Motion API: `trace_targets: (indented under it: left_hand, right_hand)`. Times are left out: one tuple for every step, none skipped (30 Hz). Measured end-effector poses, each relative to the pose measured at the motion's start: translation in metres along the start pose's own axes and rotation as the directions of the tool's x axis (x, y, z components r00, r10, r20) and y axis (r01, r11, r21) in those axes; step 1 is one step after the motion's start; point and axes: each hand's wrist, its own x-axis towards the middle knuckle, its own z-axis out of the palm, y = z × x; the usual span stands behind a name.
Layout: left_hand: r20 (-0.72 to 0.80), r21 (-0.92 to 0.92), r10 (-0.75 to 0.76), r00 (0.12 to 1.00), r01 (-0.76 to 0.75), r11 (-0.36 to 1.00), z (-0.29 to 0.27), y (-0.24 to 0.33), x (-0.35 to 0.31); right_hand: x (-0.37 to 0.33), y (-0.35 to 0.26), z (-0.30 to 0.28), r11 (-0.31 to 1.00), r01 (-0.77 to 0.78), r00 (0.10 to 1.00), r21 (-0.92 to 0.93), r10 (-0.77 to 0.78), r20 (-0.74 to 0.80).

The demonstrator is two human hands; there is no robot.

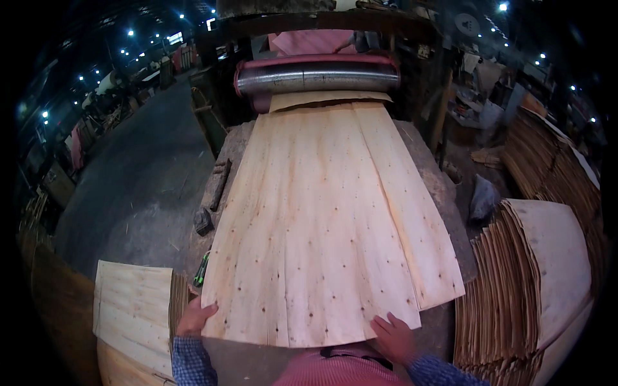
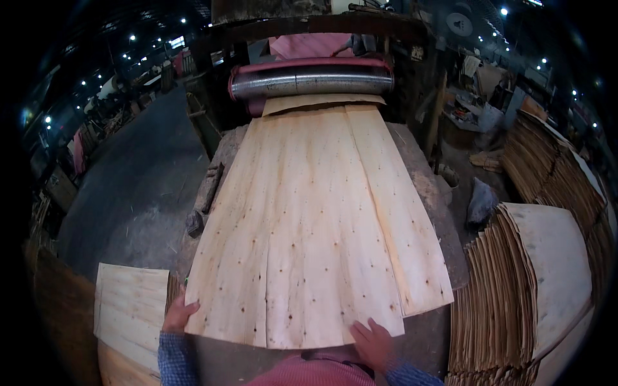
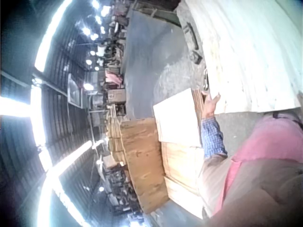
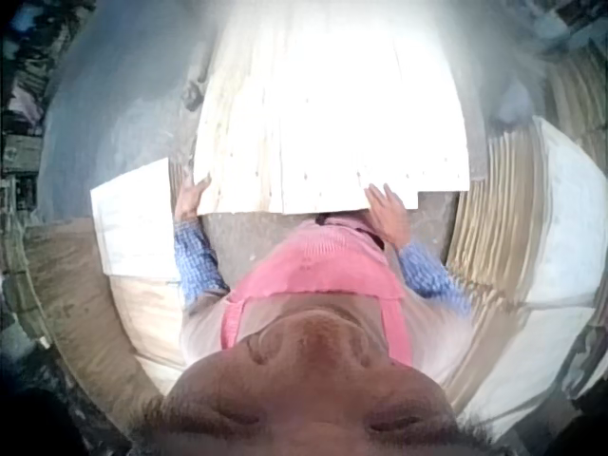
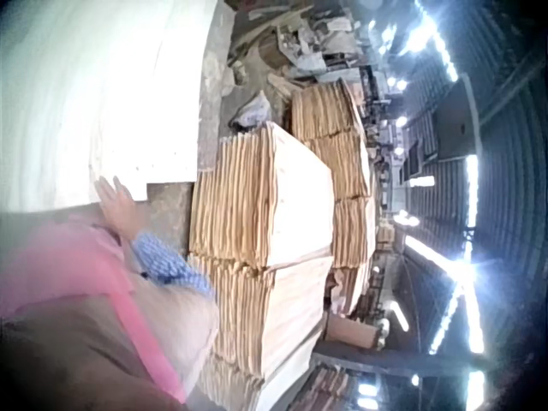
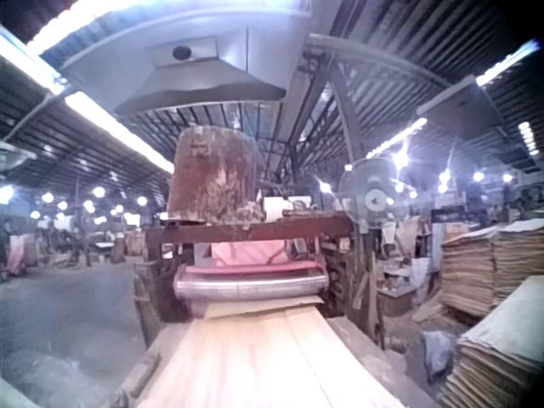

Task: The person picks up thin wood veneer sheets from a stack and feeds them through a motorized glue spreading machine one at a time.

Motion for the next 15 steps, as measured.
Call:
trace_targets:
  left_hand:
    - [0.016, -0.023, 0.013, 1.0, -0.013, 1.0, 0.0, 0.002, -0.006]
    - [-0.027, -0.029, 0.005, 1.0, -0.005, 1.0, -0.005, -0.002, -0.011]
    - [-0.044, -0.014, 0.001, 0.999, -0.002, 1.0, -0.012, -0.007, -0.008]
    - [-0.054, -0.001, -0.007, 0.998, 0.007, 1.0, -0.016, -0.016, 0.004]
    - [-0.066, 0.011, -0.015, 0.998, 0.016, 1.0, -0.018, -0.024, 0.016]
    - [-0.078, 0.033, -0.043, 0.996, 0.046, 0.998, -0.012, -0.024, 0.03]
    - [-0.098, 0.054, -0.063, 0.993, 0.069, 0.996, -0.004, -0.012, 0.05]
    - [-0.126, 0.07, -0.09, 0.988, 0.1, 0.993, -0.003, -0.004, 0.069]
    - [-0.102, 0.016, -0.113, 0.988, 0.115, 0.993, -0.012, -0.006, 0.093]
    - [-0.077, -0.037, -0.141, 0.987, 0.139, 0.99, -0.027, -0.01, 0.116]
    - [-0.062, -0.126, -0.119, 0.991, 0.11, 0.986, -0.034, -0.01, 0.134]
    - [-0.046, -0.217, -0.089, 0.995, 0.077, 0.973, -0.038, -0.009, 0.15]
    - [-0.032, -0.307, -0.059, 0.998, 0.047, 0.95, -0.035, -0.003, 0.163]
    - [-0.095, -0.47, -0.056, 0.994, 0.004, 0.883, 0.003, 0.016, 0.16]
    - [-0.199, -0.471, -0.111, 0.974, 0.004, 0.882, 0.006, 0.008, 0.16]
  right_hand:
    - [0.001, -0.001, -0.02, 1.0, -0.009, 1.0, -0.017, 0.009, -0.016]
    - [0.001, 0.0, -0.039, 0.999, -0.019, 0.999, -0.027, 0.018, -0.03]
    - [0.003, 0.005, -0.047, 0.999, -0.028, 0.999, -0.036, 0.027, -0.045]
    - [0.005, 0.01, -0.049, 1.0, -0.02, 0.991, -0.02, 0.018, -0.132]
    - [0.012, 0.013, -0.05, 1.0, -0.015, 0.99, -0.008, 0.014, -0.14]
    - [0.022, 0.017, -0.049, 1.0, -0.015, 0.99, -0.002, 0.014, -0.143]
    - [0.039, 0.023, -0.048, 1.0, -0.005, 0.988, 0.003, 0.006, -0.152]
    - [0.06, 0.03, -0.044, 1.0, 0.02, 0.982, -0.023, -0.024, -0.187]
    - [0.08, 0.041, -0.036, 0.998, 0.042, 0.972, -0.038, -0.05, -0.228]
    - [0.099, 0.051, -0.025, 0.997, 0.06, 0.962, -0.051, -0.072, -0.263]
    - [0.115, 0.058, -0.015, 0.997, 0.074, 0.96, -0.036, -0.081, -0.268]
    - [0.132, 0.065, -0.006, 0.996, 0.087, 0.957, -0.026, -0.091, -0.276]
    - [0.151, 0.079, 0.005, 0.996, 0.086, 0.951, -0.023, -0.089, -0.297]
    - [0.166, 0.097, 0.018, 0.998, 0.065, 0.947, -0.021, -0.069, -0.313]
    - [0.186, 0.111, 0.025, 0.998, 0.059, 0.941, -0.029, -0.065, -0.332]
